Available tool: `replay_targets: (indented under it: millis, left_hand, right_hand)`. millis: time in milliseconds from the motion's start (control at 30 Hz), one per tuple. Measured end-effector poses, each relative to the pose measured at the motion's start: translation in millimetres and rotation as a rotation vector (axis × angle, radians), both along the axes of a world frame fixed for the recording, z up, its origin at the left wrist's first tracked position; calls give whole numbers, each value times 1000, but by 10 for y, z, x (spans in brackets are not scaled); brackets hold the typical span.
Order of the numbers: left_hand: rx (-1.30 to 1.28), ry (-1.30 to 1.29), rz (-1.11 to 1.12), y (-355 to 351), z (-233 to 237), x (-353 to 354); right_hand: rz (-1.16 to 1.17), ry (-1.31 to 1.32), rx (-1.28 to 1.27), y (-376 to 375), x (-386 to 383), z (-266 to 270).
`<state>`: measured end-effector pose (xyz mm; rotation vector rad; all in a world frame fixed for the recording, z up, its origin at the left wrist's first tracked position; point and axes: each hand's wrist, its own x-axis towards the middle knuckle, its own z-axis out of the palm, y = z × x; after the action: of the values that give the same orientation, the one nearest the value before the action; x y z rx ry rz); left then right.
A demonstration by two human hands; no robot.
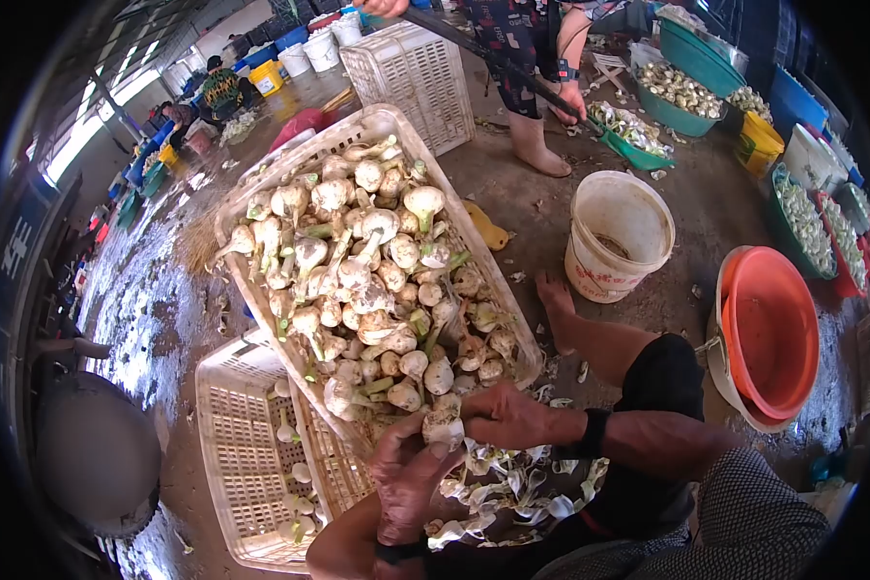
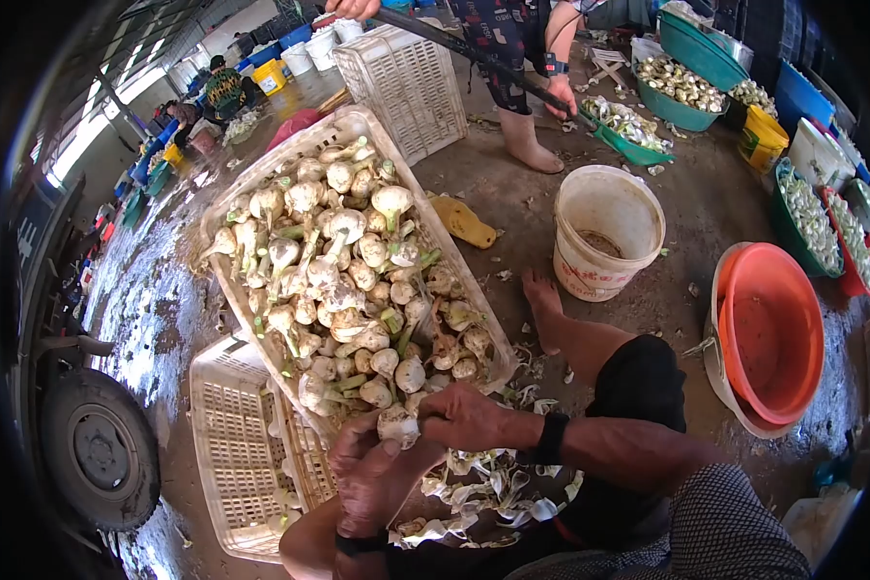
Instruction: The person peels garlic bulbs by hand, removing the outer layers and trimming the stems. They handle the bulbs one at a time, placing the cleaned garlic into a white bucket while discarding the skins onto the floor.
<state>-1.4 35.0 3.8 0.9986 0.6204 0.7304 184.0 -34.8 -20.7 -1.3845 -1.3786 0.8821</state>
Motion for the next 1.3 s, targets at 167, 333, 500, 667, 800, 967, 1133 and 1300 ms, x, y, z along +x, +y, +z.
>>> replay_targets:
  millis: [167,333,500,667,800,967,1133,1300]
  left_hand:
    - [-253,-274,-174,121,167,-77]
    - [-333,-364,-224,169,86,-143]
    - [-336,-336,-184,175,89,-153]
    - [-300,-300,-180,148,124,-98]
    - [-247,-259,-222,166,22,-108]
    - [-300,-272,-186,118,15,-67]
    - [-290,-289,-220,145,-7,-94]
    - [-252,-241,-228,147,2,-82]
  right_hand:
    - [208,-220,-161,-192,-44,-166]
    - [463,-619,-241,-351,-40,-415]
    - [166,-341,98,-124,132,-87]
    - [289,79,-15,-123,164,217]
    - [312,62,31,-160,151,272]
    - [366,6,59,-171,226,286]
    - [360,34,14,-186,204,328]
    - [318,-41,79,-193,161,383]
